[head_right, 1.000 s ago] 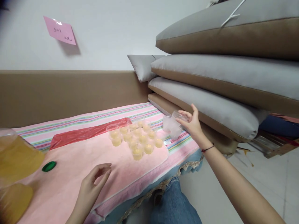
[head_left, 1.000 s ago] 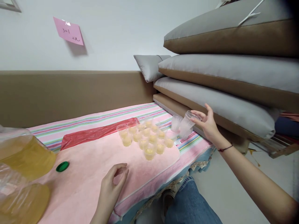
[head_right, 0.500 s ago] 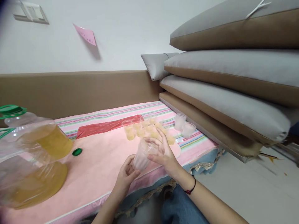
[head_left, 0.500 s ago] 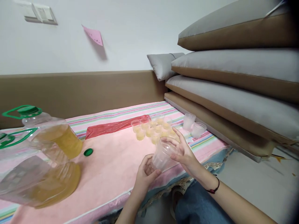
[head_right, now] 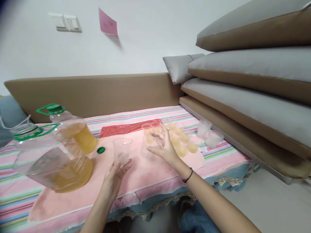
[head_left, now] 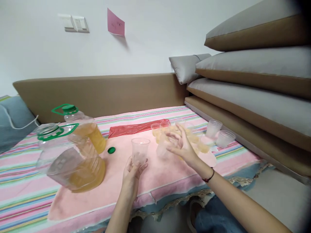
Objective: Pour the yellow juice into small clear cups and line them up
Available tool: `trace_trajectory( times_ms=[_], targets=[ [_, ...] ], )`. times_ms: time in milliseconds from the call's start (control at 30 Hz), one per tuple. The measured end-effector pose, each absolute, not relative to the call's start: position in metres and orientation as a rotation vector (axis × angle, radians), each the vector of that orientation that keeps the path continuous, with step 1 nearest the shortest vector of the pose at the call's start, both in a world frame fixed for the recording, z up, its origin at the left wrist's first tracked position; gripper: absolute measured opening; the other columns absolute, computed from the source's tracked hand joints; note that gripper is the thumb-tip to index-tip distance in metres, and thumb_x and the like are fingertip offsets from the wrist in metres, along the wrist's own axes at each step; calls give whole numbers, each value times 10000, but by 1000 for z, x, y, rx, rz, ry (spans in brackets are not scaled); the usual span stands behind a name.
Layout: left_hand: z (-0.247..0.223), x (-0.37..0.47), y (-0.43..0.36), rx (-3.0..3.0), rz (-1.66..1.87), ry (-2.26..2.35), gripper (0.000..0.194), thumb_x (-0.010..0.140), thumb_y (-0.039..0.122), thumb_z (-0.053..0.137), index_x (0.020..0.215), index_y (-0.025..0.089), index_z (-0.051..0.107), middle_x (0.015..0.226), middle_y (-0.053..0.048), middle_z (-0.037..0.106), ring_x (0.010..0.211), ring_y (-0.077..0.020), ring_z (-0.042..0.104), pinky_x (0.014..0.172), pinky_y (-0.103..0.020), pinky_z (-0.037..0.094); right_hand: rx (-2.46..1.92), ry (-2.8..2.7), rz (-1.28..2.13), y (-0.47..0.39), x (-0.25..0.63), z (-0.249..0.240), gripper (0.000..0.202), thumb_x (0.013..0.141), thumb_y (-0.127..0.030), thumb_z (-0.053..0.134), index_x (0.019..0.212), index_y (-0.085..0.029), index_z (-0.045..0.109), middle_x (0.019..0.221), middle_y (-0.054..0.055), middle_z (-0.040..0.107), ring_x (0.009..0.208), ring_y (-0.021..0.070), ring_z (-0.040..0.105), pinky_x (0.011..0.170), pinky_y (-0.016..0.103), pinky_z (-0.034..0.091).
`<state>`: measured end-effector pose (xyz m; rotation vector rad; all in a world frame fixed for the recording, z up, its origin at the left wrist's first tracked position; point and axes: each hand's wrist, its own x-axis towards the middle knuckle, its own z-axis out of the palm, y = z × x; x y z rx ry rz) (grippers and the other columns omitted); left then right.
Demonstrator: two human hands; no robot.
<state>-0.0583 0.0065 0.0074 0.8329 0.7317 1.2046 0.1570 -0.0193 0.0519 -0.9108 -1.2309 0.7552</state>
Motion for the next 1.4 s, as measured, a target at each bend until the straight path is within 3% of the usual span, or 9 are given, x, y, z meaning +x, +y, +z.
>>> trace_trajectory(
  times_ms=[200,433,600,767,933,1200,1300,1400],
  targets=[
    [11,-95,0,842,1262,769,468,619,418,790,992,201,608,1087,-48,649,928,-208,672,771,-306,548,-1063,-1337,778,-3,123,-19,1027,633,-297,798,1424,-302,144,1212,97,524,1252,254,471,1104,529,269],
    [17,-101,-8,888,1231,777,514,600,416,796,1022,191,606,1041,-59,675,876,-197,672,789,-325,540,-1140,-1375,757,-5,123,-29,1009,634,-304,791,1417,-312,153,1240,100,510,1242,267,476,1096,533,265],
    [17,-98,-12,918,1205,752,497,636,409,768,1049,192,599,1081,-70,663,886,-198,666,778,-319,531,-1150,-1402,749,-7,126,-13,1039,599,-336,822,1413,-313,176,1288,115,476,1289,288,421,1094,562,247],
    [14,-86,-16,978,1144,709,511,646,404,758,1079,183,599,1069,-79,654,901,-205,647,774,-322,524,-1046,-1459,791,-22,126,36,786,753,-412,721,1380,-351,252,1332,91,490,1323,226,406,1099,507,277],
    [6,-64,-21,1064,1077,629,473,674,384,750,1076,194,589,1057,-71,651,898,-194,634,771,-311,512,-938,-1515,832,-39,124,71,881,728,-343,770,1417,-375,221,1249,64,543,1275,211,456,1091,492,290],
    [0,-27,-26,1202,1007,630,462,650,378,767,1034,205,577,1030,-67,660,935,-215,636,770,-303,511,-951,-1453,864,-55,149,66,1030,649,-375,825,1441,-379,167,1154,53,562,1205,231,505,1068,515,315],
    [-1,-14,-28,1235,998,597,532,616,353,790,1083,228,569,1077,-63,646,961,-223,634,780,-311,521,-928,-1347,950,-63,162,69,1021,611,-369,841,1420,-392,218,1127,42,570,1178,232,522,1021,489,398],
    [-1,-7,-25,1233,990,563,629,635,349,780,1196,275,506,1263,-96,563,971,-237,632,742,-356,551,-953,-1225,904,-69,198,85,930,628,-355,819,1383,-409,279,1151,35,576,1177,235,523,920,442,497]
  ],
)
